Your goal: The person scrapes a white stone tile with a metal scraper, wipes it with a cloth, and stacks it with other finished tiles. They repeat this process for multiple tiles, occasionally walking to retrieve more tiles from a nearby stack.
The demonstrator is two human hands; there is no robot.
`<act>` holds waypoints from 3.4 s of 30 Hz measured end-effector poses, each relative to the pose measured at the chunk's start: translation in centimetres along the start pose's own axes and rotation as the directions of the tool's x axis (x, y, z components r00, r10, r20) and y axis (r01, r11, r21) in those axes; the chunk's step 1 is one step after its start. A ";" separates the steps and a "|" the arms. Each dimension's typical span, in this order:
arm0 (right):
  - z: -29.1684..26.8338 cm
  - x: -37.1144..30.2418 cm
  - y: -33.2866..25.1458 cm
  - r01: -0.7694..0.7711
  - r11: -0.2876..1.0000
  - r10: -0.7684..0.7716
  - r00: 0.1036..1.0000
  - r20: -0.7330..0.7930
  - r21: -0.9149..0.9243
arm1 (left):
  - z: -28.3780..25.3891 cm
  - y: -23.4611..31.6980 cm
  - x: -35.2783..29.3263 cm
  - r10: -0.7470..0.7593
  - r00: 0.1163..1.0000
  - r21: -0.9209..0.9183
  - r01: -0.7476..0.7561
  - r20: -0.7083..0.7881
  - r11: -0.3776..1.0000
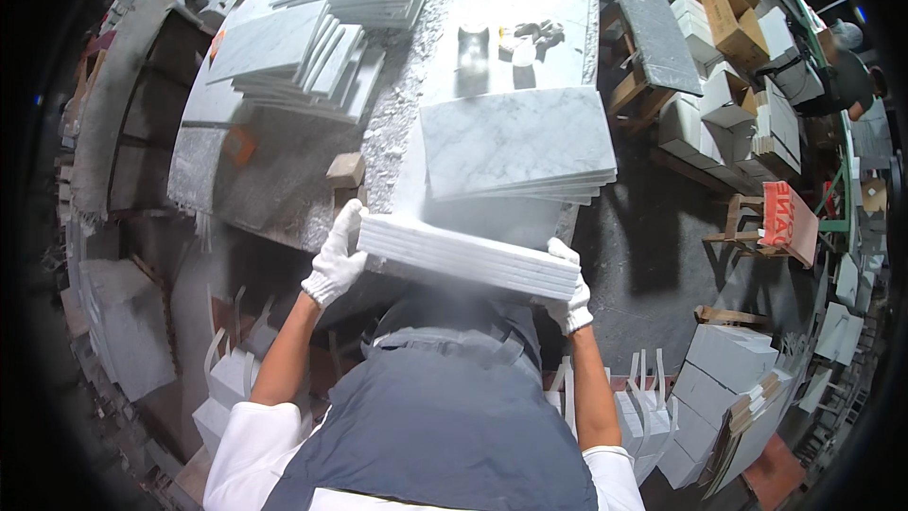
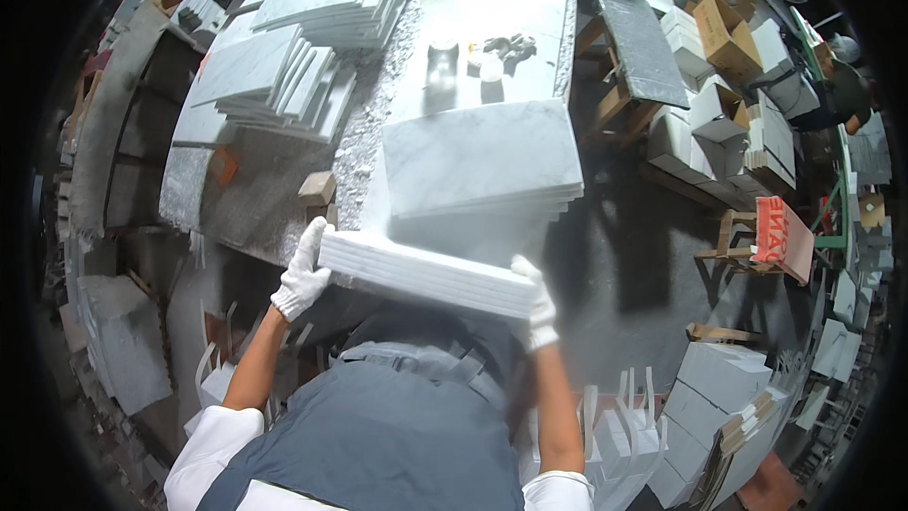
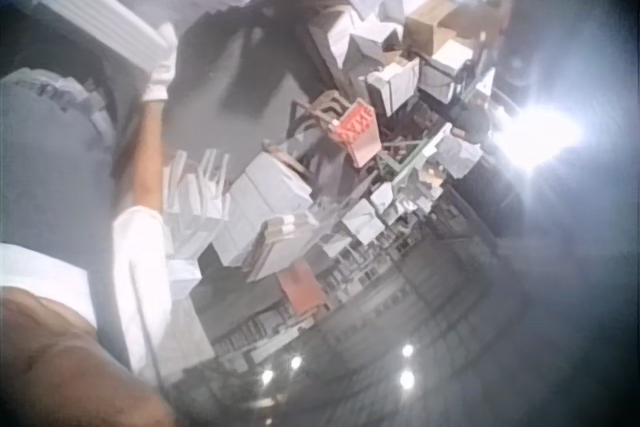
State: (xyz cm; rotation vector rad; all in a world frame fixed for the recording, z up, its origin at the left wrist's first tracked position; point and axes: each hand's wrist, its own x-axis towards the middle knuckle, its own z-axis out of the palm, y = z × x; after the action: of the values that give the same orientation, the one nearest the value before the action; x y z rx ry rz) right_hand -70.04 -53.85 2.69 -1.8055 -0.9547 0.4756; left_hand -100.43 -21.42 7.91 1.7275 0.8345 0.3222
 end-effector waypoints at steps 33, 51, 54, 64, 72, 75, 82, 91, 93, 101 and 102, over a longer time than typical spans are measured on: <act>-29.1 -3.6 2.6 -0.603 0.675 0.447 0.792 0.415 0.424 | 26.2 20.2 -7.6 -0.394 0.896 -0.102 0.420 0.206 0.902; -45.2 0.2 11.7 -0.696 0.703 0.686 0.718 0.118 0.147 | 42.7 26.6 11.4 -0.197 0.962 -0.215 0.236 0.191 0.948; -45.6 3.7 15.0 -0.502 0.829 0.513 0.858 0.021 0.247 | 42.1 28.1 16.7 -0.106 0.983 -0.174 0.132 0.151 0.976; -46.6 25.1 12.8 -0.415 0.825 0.365 0.910 0.198 0.384 | 40.1 29.5 26.1 -0.181 0.983 -0.183 0.171 -0.041 0.968; -46.4 46.3 12.6 -0.471 0.868 0.327 0.779 0.535 0.156 | 42.5 29.9 31.6 -0.384 0.865 -0.456 0.214 -0.322 0.864; -45.8 52.9 12.6 -0.395 0.908 0.220 0.734 0.642 0.141 | 43.2 31.1 33.0 -0.421 0.756 -0.202 0.371 -0.501 0.906; -41.5 62.5 13.2 -0.361 0.933 0.229 0.585 0.778 -0.003 | 43.8 33.5 35.9 -0.645 0.542 -0.476 0.435 -0.539 0.764; -37.4 71.2 13.4 -0.259 0.964 0.209 0.585 0.784 -0.064 | 40.3 29.8 42.0 -0.685 0.427 -0.399 0.583 -0.590 0.708; -36.6 72.4 13.9 -0.299 0.953 0.146 0.608 0.781 0.054 | 39.2 29.3 43.3 -0.674 0.415 -0.336 0.635 -0.611 0.695; -35.6 76.9 15.8 -0.510 0.853 0.420 0.540 0.729 -0.114 | 37.0 27.2 50.1 -0.644 0.555 -0.502 0.409 -0.527 0.762; -35.3 77.8 15.7 -0.512 0.842 0.456 0.512 0.728 -0.167 | 36.4 27.2 51.1 -0.698 0.555 -0.549 0.443 -0.453 0.709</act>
State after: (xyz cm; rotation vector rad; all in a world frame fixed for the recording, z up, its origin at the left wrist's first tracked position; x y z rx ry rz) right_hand 7.95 -16.57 11.36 -1.8047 -0.9058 1.7151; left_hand -32.30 -16.62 10.96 0.8567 1.6845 0.5799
